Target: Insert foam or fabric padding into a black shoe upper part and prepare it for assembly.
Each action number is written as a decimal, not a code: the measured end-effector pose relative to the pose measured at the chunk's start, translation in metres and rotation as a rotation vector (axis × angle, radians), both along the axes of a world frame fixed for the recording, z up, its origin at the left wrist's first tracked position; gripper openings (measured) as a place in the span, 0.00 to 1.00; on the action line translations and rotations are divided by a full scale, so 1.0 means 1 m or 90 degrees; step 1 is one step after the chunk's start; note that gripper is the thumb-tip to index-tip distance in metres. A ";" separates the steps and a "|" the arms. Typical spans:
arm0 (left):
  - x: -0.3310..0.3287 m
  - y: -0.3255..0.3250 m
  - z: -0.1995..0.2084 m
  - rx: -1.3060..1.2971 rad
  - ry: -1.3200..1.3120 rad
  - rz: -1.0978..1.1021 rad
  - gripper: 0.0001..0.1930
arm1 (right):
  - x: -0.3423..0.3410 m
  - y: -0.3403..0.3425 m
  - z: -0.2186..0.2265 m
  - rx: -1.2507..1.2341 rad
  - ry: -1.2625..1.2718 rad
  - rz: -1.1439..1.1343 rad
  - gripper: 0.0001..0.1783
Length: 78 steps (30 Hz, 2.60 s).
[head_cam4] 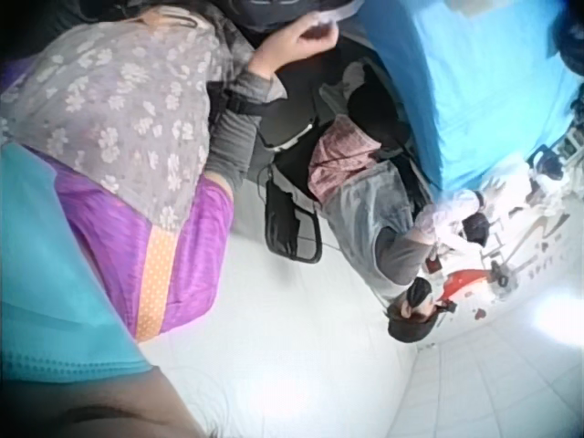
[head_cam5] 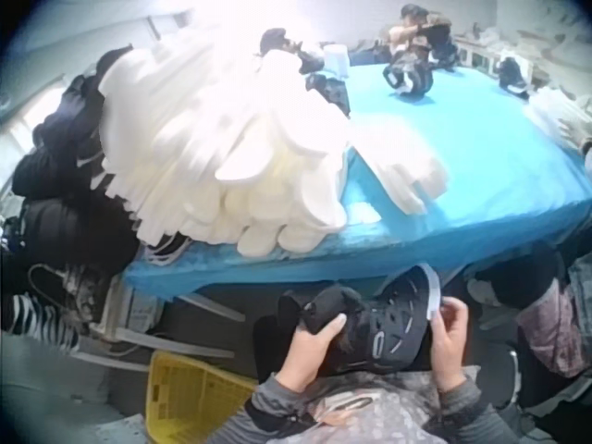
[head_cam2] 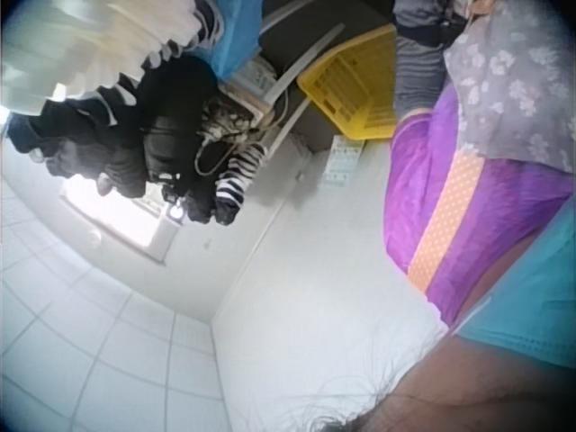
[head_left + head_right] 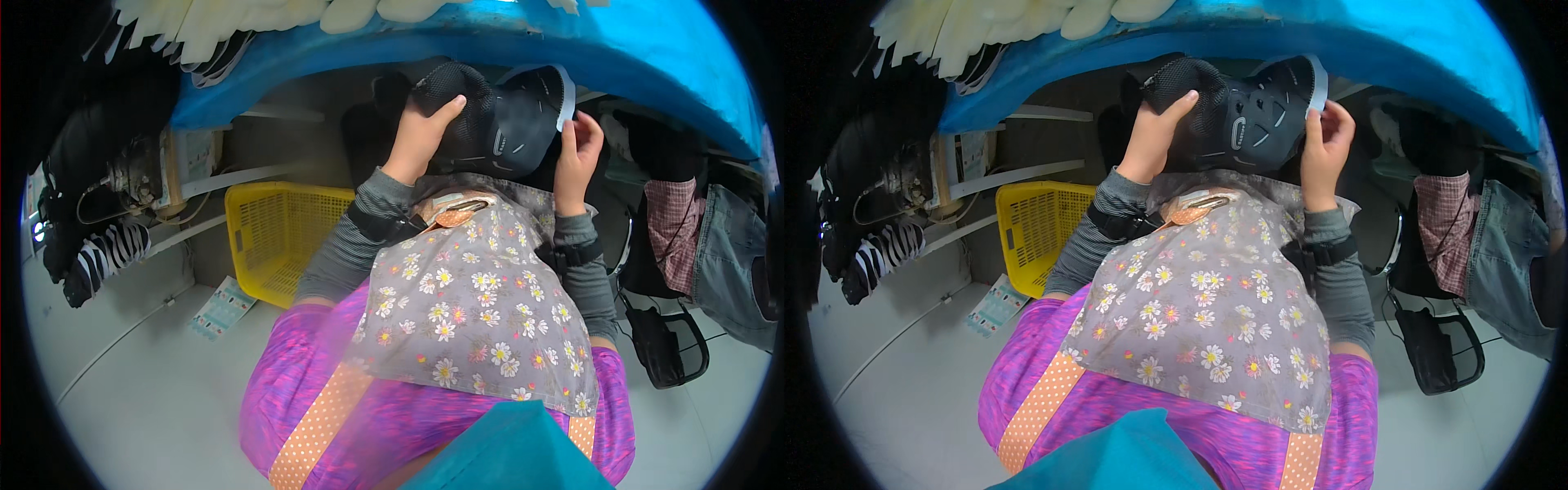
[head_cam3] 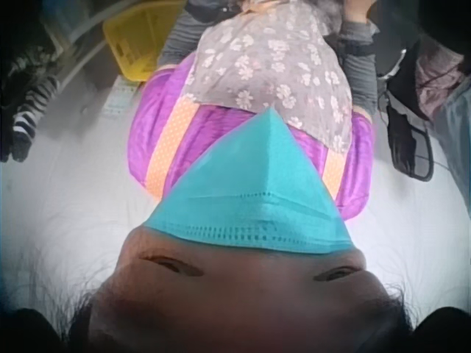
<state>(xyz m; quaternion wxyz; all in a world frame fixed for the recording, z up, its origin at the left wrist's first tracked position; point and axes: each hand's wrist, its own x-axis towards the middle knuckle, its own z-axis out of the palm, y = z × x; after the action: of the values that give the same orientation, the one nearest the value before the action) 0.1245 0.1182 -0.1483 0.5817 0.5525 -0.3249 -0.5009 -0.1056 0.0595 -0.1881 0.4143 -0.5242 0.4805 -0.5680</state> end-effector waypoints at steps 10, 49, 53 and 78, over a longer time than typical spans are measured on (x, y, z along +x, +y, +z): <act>0.007 0.024 0.014 -0.119 -0.098 0.087 0.10 | 0.018 0.034 -0.022 0.583 -0.553 0.351 0.23; 0.057 0.008 0.074 -0.110 -0.590 0.048 0.11 | 0.014 0.036 -0.015 0.544 -0.527 0.484 0.22; 0.050 0.010 0.068 -0.129 -0.606 0.066 0.13 | 0.013 0.036 -0.024 0.552 -0.513 0.480 0.23; 0.071 -0.056 0.038 -0.050 -0.350 0.048 0.16 | 0.011 0.023 -0.026 0.484 -0.401 0.426 0.28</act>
<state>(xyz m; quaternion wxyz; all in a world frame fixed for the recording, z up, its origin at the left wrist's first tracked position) 0.1951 0.0622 -0.1104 0.5107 0.6563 -0.4689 -0.2975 -0.0951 0.0822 -0.2142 0.8517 -0.2687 0.3131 -0.3232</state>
